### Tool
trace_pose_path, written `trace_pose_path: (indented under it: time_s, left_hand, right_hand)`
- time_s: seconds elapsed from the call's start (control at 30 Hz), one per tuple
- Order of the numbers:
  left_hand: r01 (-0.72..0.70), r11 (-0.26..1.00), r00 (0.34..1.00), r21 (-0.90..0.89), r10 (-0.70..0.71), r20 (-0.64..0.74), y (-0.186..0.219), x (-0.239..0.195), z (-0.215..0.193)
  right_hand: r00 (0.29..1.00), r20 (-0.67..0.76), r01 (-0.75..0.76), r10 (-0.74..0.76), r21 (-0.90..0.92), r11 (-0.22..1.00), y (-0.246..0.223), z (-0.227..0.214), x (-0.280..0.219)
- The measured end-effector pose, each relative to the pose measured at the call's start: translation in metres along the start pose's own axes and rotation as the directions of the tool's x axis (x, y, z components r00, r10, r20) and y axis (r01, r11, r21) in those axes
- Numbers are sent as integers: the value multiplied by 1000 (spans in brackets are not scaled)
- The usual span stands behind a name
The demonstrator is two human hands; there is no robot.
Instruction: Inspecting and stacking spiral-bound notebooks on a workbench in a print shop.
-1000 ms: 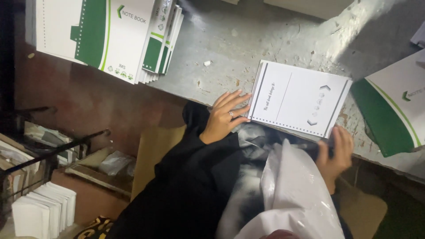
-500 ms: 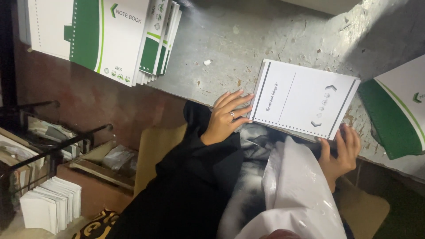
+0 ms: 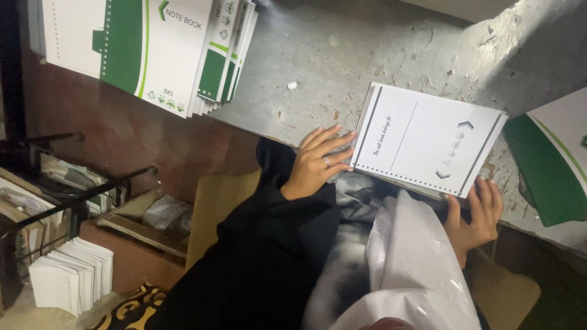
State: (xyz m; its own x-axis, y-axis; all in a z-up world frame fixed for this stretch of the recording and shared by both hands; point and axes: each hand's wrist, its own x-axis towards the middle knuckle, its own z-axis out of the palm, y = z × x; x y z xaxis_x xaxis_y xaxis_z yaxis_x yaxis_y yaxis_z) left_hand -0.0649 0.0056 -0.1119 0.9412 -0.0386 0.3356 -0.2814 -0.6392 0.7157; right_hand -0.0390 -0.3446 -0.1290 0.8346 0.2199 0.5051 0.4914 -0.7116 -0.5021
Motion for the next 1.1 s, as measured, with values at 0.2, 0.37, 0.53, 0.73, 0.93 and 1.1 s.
trace_pose_path:
  time_s: [0.2,0.37,0.53,0.73,0.93,1.1]
  left_hand:
    - [37,999,999,-33,-36,3,1,-1,1]
    - [31,999,1000,-42,-31,2,-1,-2,2]
    - [13,1000,1000,-9,-13,-1,-3,-1,2]
    - [18,1000,1000,-15,-18,-7,0,1,0]
    - [18,1000,1000,-12,-18,3,-2,0,0]
    - [11,999,1000,-51,-10,17,-1,2,-2]
  right_hand:
    - [1000,-11,-18,18,6,1000,1,1,-2]
    - [1000,-11,3,-2,14,1000,-1,0,-1]
    - [1000,-6,3,-3,11,1000,0,1,0]
    - [999,-6,33,-33,9,999,3,1,-2]
    - [1000,1,17,-17,2,1000,6,1,-5]
    - [1000,13,5,-4,-24,1000,0,-2,0]
